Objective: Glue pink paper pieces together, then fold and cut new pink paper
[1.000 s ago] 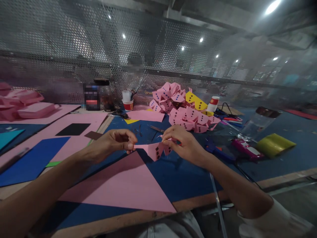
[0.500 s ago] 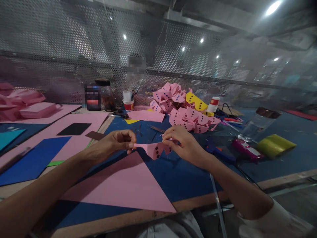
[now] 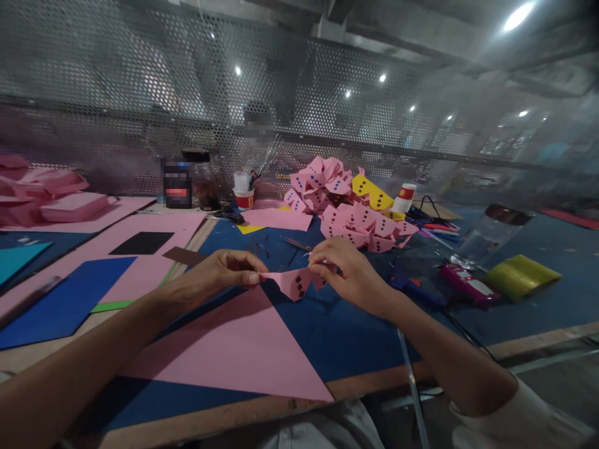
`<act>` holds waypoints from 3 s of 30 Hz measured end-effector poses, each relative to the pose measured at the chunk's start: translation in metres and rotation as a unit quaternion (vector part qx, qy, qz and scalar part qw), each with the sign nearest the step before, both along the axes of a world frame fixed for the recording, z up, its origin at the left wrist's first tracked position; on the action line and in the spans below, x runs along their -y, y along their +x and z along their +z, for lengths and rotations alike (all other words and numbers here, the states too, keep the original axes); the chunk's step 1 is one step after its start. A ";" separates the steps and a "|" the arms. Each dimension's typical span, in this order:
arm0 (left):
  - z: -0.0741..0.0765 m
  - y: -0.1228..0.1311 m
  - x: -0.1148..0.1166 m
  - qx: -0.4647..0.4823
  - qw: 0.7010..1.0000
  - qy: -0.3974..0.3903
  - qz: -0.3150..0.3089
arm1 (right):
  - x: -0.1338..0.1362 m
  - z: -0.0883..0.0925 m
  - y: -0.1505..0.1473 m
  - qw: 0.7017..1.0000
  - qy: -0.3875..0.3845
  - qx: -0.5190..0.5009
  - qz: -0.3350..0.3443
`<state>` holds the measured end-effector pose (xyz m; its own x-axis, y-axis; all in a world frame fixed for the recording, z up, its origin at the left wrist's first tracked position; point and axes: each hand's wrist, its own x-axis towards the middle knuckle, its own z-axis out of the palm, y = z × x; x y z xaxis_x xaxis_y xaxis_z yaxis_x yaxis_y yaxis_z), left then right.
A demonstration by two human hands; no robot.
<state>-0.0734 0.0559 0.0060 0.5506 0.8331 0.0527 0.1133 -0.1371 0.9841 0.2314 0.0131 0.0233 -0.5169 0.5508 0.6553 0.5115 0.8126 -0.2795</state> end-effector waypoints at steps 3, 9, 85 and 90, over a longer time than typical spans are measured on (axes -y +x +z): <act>-0.001 0.001 0.000 -0.004 1.000 0.002 -0.008 | 0.000 0.000 -0.001 1.000 -0.003 0.004 -0.001; -0.001 0.002 0.001 -0.004 1.000 -0.007 -0.001 | -0.001 -0.002 -0.001 1.000 0.004 0.000 0.007; -0.024 0.015 -0.002 -0.098 0.976 0.191 0.032 | -0.010 -0.023 -0.010 0.991 -0.065 0.113 -0.036; -0.026 0.014 -0.001 -0.109 0.972 0.205 0.042 | -0.011 -0.015 -0.007 0.994 -0.076 0.070 -0.045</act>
